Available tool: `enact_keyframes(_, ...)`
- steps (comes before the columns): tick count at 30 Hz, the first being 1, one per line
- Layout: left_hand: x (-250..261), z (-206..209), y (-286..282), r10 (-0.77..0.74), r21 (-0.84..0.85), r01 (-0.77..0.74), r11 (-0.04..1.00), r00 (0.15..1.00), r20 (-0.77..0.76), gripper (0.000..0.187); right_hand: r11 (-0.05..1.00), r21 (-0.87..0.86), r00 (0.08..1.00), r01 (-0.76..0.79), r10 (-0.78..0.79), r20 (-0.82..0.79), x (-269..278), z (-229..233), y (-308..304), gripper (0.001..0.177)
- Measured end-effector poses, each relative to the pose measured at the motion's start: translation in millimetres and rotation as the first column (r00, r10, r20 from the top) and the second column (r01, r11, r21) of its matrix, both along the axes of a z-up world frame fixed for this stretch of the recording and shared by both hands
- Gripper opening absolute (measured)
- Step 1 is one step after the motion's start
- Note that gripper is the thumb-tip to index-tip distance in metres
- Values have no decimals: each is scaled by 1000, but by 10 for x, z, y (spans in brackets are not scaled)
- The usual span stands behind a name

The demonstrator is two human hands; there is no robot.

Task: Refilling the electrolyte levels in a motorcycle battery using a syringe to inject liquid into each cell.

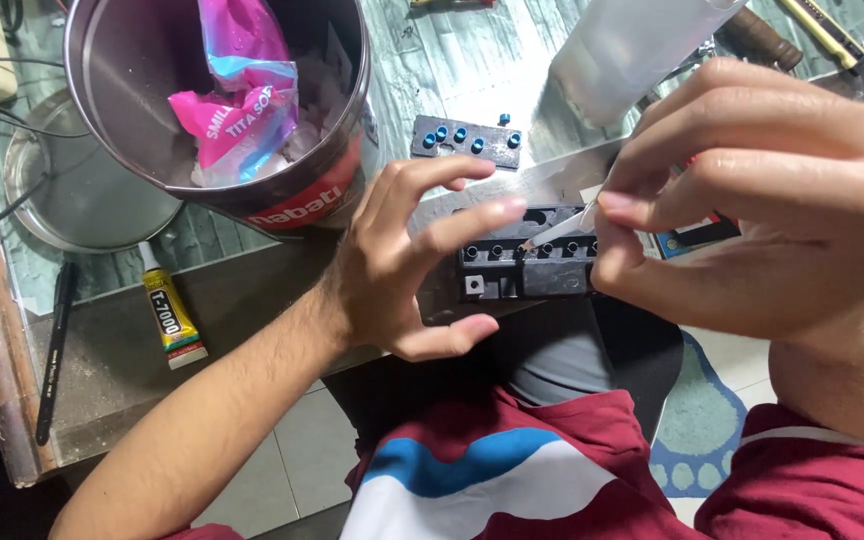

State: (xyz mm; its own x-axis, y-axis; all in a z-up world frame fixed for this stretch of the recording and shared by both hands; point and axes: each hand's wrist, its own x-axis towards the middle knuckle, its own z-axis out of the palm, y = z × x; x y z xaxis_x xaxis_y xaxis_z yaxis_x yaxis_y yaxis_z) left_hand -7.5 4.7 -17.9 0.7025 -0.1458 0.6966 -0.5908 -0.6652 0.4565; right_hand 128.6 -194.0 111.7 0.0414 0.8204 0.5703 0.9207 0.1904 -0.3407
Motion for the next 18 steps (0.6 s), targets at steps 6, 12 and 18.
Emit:
enact_keyframes(6,-21,7,-42,12,65,-12,998,1000,2,63,997,-54,996,-62,65,56,65,37,-26,32)
enact_keyframes(12,-26,5,-44,25,82,-24,996,1000,-3,64,996,-67,996,-66,70,56,80,36,-32,33)
enact_keyframes(18,-21,-9,-59,29,109,-29,994,1000,1,68,997,-7,994,-79,80,73,87,-74,-3,33)
